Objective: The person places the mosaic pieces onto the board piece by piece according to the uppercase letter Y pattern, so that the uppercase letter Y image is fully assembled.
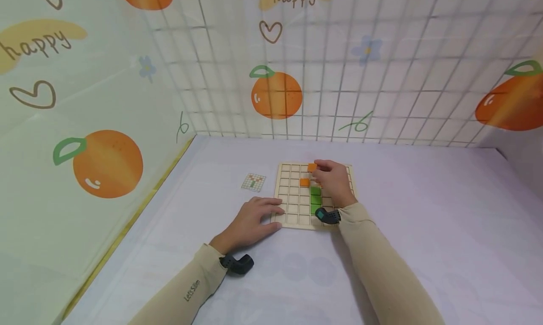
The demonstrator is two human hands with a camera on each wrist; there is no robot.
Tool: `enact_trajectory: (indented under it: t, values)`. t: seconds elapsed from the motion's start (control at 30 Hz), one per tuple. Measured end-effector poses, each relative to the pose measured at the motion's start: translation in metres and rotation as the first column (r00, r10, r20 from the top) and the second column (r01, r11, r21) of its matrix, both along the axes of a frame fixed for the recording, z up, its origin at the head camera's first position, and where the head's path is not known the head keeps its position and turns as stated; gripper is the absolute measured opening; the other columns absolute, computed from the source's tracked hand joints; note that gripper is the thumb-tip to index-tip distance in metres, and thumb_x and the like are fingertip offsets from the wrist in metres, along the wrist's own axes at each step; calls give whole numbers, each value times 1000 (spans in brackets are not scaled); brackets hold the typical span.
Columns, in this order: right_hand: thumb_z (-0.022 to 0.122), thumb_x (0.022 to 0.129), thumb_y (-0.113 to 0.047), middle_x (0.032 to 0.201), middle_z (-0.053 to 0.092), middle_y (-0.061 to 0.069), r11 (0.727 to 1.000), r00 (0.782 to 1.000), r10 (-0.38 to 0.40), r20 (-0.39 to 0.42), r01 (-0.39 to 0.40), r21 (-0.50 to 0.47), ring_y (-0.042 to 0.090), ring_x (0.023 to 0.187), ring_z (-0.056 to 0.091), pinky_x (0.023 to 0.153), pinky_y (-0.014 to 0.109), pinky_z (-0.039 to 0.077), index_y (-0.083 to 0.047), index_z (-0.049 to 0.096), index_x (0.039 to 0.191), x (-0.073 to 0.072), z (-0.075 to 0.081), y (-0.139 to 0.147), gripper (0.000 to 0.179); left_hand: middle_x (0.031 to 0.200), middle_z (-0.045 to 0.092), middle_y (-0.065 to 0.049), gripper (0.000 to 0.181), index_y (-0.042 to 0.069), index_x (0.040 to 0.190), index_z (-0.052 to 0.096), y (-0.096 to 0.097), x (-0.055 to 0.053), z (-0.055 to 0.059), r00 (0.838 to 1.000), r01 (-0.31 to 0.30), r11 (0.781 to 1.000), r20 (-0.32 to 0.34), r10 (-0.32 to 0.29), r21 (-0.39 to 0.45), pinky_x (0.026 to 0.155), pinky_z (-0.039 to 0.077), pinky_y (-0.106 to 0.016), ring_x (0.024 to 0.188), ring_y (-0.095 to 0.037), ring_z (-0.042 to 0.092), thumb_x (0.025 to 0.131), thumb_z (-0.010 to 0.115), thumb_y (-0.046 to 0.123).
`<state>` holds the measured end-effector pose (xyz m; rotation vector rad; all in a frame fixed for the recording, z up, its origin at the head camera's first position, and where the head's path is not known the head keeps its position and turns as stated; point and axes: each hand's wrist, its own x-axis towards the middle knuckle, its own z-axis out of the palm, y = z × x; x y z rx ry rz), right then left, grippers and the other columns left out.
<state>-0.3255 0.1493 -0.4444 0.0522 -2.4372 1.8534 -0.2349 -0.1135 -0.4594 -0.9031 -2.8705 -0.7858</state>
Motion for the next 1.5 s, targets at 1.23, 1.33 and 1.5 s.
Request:
enact_trajectory:
  t: [1.23, 1.33, 1.5]
  values:
    - [61, 94, -14, 123, 63, 17, 978, 995, 100, 32, -104, 182, 29, 102, 64, 82, 37, 53, -4, 61, 137, -10, -1, -28, 43, 146, 52, 10, 34, 25, 126, 69, -1, -1, 0, 1000, 12, 1000, -15, -12, -13, 104, 37, -46, 129, -18, 46, 95, 65, 39]
    - [61, 96, -15, 124, 64, 17, 967, 994, 108, 20, -110, 232, 31, 105, 63, 83, 41, 52, -5, 62, 137, -10, -1, -29, 42, 146, 52, 10, 34, 25, 126, 69, -2, -2, -1, 1000, 13, 1000, -21, -14, -19, 104, 37, -46, 129, -18, 46, 95, 65, 39]
    - [60, 97, -18, 127, 63, 16, 954, 994, 104, 31, -108, 278, 31, 112, 60, 89, 44, 51, -6, 62, 137, -11, -2, -30, 41, 145, 53, 9, 34, 25, 126, 69, -2, -1, -1, 1000, 18, 1000, -21, -18, -10, 103, 37, -47, 128, -19, 47, 95, 64, 39]
